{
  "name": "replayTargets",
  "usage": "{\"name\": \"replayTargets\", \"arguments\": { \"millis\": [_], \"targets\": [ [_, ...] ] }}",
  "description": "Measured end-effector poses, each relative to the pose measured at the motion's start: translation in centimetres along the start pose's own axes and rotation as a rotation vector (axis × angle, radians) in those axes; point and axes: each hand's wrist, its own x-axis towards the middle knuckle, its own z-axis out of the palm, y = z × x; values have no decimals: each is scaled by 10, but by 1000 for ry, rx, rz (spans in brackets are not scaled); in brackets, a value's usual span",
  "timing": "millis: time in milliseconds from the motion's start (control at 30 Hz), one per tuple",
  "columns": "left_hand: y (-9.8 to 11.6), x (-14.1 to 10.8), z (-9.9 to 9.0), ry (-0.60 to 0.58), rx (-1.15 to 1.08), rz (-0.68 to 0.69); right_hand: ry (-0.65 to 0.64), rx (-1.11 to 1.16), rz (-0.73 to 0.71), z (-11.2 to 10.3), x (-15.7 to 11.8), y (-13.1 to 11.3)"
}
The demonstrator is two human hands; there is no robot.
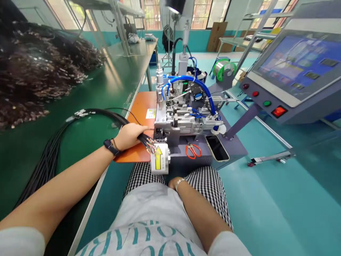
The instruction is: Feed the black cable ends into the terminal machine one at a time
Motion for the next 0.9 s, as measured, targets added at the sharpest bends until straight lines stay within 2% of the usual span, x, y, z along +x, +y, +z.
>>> {"name": "replayTargets", "arguments": {
  "millis": [100, 167, 300, 433, 533, 633, 733, 900],
  "targets": [
    [8, 3, -4, -12, 2, -9, -164, -21, -27, -14, 0, 12],
    [12, 5, -5, -33, -13, 13, -197, -2, -89, -22, -6, 22],
    [15, 7, 0, -68, -62, 71, -129, 121, -281, -29, -31, 52],
    [14, 12, -1, 9, -134, 106, -99, 310, -374, -26, -42, 87],
    [13, 20, -6, 42, -167, 117, -102, 461, -376, -27, -30, 101],
    [11, 26, -8, -24, -194, 118, -134, 498, -397, -31, -10, 103],
    [8, 21, -6, -106, -176, 120, -178, 507, -401, -34, 7, 100],
    [1, 1, -6, -176, -181, -41, -220, 551, -349, -29, 18, 107]
  ]
}}
